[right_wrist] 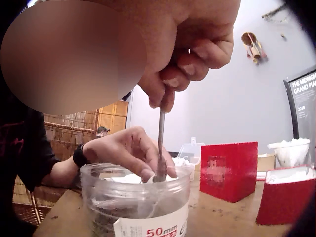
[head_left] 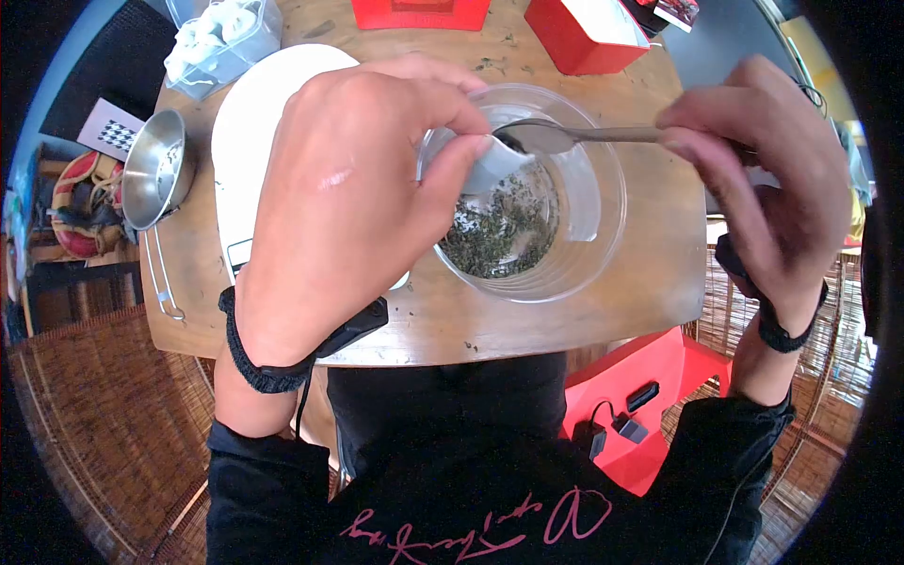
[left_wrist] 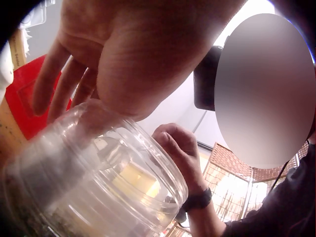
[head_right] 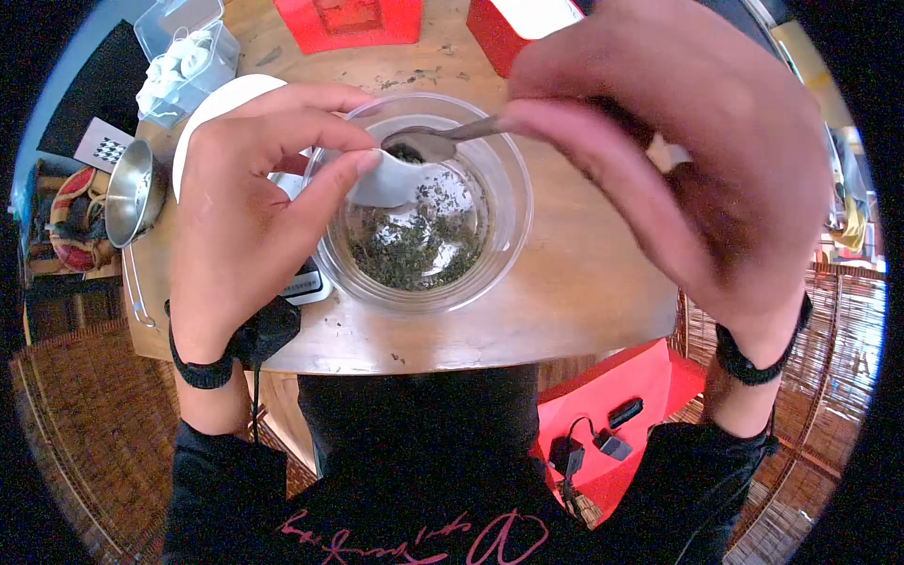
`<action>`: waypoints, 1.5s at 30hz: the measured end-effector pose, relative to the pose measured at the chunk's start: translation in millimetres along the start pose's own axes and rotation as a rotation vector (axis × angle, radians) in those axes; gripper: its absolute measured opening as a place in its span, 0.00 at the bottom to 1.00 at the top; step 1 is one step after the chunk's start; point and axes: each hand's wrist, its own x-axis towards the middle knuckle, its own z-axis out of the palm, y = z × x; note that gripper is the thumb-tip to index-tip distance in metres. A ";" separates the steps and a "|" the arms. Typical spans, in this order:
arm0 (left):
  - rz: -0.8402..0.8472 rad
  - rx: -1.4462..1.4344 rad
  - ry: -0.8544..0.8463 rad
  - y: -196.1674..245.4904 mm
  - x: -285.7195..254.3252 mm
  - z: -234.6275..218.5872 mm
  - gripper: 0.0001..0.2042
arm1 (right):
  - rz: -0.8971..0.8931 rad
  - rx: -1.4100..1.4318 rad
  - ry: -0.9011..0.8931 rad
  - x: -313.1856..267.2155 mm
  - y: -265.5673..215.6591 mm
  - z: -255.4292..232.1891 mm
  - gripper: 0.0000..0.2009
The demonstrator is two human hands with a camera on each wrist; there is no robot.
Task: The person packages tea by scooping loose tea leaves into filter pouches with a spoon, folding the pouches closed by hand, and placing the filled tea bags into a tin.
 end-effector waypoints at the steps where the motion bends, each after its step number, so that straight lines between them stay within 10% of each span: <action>1: -0.039 -0.015 -0.011 2.0 0.2 -0.1 0.05 | 0.010 0.016 -0.004 0.5 -1.9 -0.4 0.06; 10: -0.055 -0.010 -0.007 2.8 3.0 -1.9 0.04 | 0.090 -0.137 0.137 -14.1 7.5 -12.0 0.04; 12: -0.036 -0.016 0.012 0.2 3.3 -1.0 0.04 | 0.422 0.097 0.255 -23.5 3.5 -10.5 0.03; 16: 0.076 -0.119 0.109 -1.9 8.7 -1.1 0.05 | 0.503 0.229 0.078 -33.1 9.3 -6.8 0.02; 45: -0.094 -0.322 0.114 7.5 10.8 -4.0 0.04 | 0.231 0.577 0.251 7.4 9.1 65.2 0.09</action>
